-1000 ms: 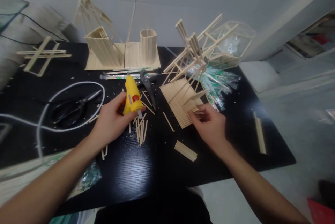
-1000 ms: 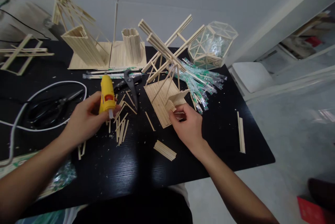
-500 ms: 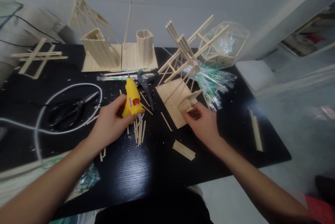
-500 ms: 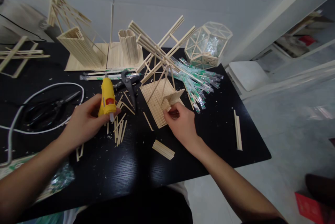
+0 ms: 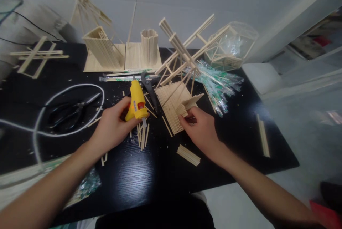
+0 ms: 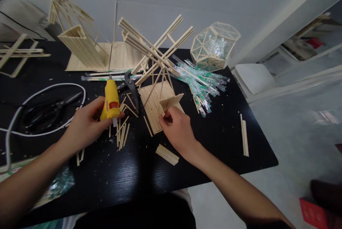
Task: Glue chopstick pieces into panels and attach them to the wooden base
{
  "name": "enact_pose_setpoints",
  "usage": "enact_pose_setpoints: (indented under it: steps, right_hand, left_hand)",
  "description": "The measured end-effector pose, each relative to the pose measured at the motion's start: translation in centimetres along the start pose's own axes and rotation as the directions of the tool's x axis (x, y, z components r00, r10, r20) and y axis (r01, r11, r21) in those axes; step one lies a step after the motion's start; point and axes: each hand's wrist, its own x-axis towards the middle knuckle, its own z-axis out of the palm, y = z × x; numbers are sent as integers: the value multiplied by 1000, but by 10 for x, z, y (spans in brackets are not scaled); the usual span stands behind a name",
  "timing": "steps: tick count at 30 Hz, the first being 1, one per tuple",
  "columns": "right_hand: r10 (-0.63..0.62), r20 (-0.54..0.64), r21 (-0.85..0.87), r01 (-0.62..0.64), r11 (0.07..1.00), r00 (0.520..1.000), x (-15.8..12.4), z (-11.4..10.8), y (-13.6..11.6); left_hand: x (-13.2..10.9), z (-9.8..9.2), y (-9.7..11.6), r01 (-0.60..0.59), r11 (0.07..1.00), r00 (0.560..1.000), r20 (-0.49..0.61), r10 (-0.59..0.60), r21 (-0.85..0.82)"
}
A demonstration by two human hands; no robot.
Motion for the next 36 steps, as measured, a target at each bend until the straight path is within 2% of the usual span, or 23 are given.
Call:
enact_pose_setpoints:
  steps: [8, 16, 19, 21, 23, 25, 27, 31, 36]
  right_hand:
    - [19, 23, -22, -18, 1000, 1000, 6, 0, -2]
    - [16, 16, -12, -16, 1000, 1000, 7, 0, -2]
    - [30, 1, 12, -30, 999, 1000, 5, 1, 0]
    - [67, 8, 119, -67, 991, 998, 4, 0, 1]
    - [118, 71, 340, -135, 931, 990, 5, -2, 1]
    - [147, 179, 568, -224, 792, 973, 7, -5, 1]
    - [146, 272, 695, -299, 654, 951, 10, -8, 0]
    - [139, 331, 781, -354, 514, 933, 14, -8, -1]
    - [131, 370, 809, -388, 441, 920, 14, -4, 2]
  left_hand:
    - [-2, 2, -9, 24, 998, 1000, -13, -25, -62]
    - [-4, 0, -5, -161, 985, 987, -5, 161, 55]
    - [-6, 0, -7, -138, 990, 990, -28, 138, 3]
    - [-8, 1, -10, -89, 992, 996, -10, 88, -88]
    - [-9, 2, -11, 11, 974, 999, 36, -3, -225]
    - [-10, 2, -10, 110, 915, 993, 90, -81, -387]
    - [-9, 1, -8, 157, 846, 986, 124, -108, -510]
    - [-6, -6, -6, 152, 803, 976, 216, -30, -576]
    - [-3, -11, -6, 145, 808, 935, 346, 77, -571]
